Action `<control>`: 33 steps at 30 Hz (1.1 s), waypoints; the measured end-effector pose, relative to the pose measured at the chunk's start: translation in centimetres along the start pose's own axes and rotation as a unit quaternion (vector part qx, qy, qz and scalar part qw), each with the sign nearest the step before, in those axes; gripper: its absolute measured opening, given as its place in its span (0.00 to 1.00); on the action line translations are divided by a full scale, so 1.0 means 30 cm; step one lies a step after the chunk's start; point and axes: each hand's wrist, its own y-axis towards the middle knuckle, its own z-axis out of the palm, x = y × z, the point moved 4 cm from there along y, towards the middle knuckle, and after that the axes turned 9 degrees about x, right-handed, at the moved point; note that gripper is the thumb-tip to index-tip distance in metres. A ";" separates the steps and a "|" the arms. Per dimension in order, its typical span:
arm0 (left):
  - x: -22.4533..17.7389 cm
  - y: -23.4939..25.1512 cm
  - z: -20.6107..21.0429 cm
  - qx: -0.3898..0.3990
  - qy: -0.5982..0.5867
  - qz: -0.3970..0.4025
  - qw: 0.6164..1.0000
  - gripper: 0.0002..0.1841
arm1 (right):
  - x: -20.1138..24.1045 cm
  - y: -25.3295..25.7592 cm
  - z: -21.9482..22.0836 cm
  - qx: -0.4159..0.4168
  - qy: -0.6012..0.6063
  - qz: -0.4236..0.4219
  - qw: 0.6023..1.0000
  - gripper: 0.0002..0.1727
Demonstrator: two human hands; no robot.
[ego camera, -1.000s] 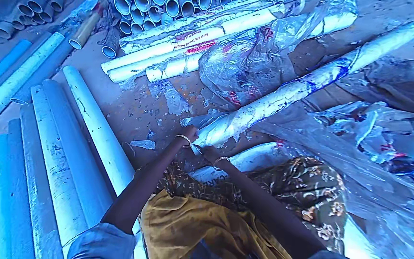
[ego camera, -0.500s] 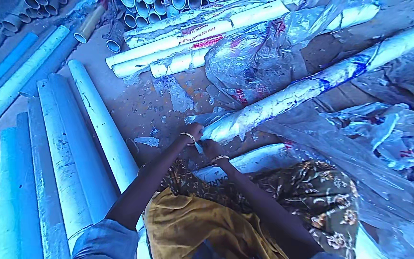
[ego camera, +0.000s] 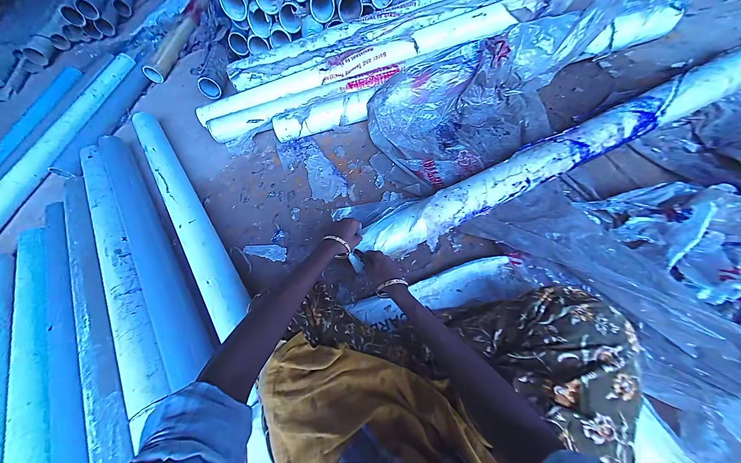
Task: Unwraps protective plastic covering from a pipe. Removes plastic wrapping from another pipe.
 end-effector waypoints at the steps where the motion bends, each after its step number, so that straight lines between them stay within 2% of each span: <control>1: 0.003 0.002 -0.002 -0.005 -0.007 0.000 1.000 0.14 | 0.005 0.000 0.005 -0.008 0.006 0.002 1.000 0.25; 4: 0.013 -0.003 -0.001 -0.019 -0.031 -0.013 0.999 0.15 | -0.028 -0.031 0.018 -0.016 -0.007 -0.014 1.000 0.25; 7: 0.046 -0.007 0.012 -0.068 -0.088 -0.027 0.993 0.15 | -0.126 -0.089 0.035 0.003 -0.008 -0.008 1.000 0.24; 9: 0.061 -0.006 -0.003 -0.081 -0.124 -0.027 0.989 0.17 | -0.247 -0.116 0.038 -0.056 0.118 -0.006 0.991 0.22; 10: 0.065 -0.005 -0.013 -0.079 -0.133 -0.023 0.988 0.17 | -0.305 -0.131 0.026 -0.116 0.230 -0.011 0.966 0.19; 11: 0.076 -0.007 -0.007 -0.078 -0.142 -0.016 0.987 0.17 | -0.350 -0.152 0.014 -0.174 0.361 -0.012 0.916 0.17; 12: 0.089 -0.016 0.003 -0.080 -0.150 -0.008 0.985 0.17 | -0.374 -0.172 0.000 -0.218 0.487 -0.008 0.846 0.17; 13: 0.098 -0.028 0.016 -0.087 -0.158 0.005 0.984 0.17 | -0.379 -0.187 -0.022 -0.252 0.564 0.003 0.786 0.17; 14: 0.105 -0.037 0.034 -0.099 -0.165 0.023 0.981 0.18 | -0.376 -0.193 -0.043 -0.274 0.601 0.012 0.750 0.16; 15: 0.101 -0.043 0.057 -0.110 -0.172 0.040 0.978 0.20 | -0.371 -0.196 -0.060 -0.288 0.613 0.012 0.736 0.14; 18: 0.093 -0.037 0.123 -0.102 -0.180 0.036 0.978 0.33 | -0.356 -0.142 -0.064 -0.313 0.598 -0.034 0.737 0.18; 19: 0.093 -0.027 0.142 -0.091 -0.186 0.029 0.978 0.35 | -0.353 -0.114 -0.052 -0.321 0.583 -0.050 0.745 0.18; 21: 0.086 -0.008 0.162 -0.089 -0.198 0.008 0.976 0.31 | -0.336 -0.069 -0.028 -0.302 0.589 -0.072 0.746 0.20; 26: 0.053 0.004 0.169 -0.177 -0.272 -0.003 0.946 0.25 | -0.275 -0.034 -0.043 -0.247 0.664 -0.099 0.699 0.16; 30: 0.003 0.035 0.147 -0.201 -0.289 -0.009 0.936 0.23 | -0.301 -0.027 -0.101 -0.243 0.688 -0.108 0.675 0.16; 33: -0.091 0.106 0.111 -0.193 -0.249 0.009 0.949 0.23 | -0.346 -0.013 -0.194 -0.277 0.696 -0.122 0.651 0.15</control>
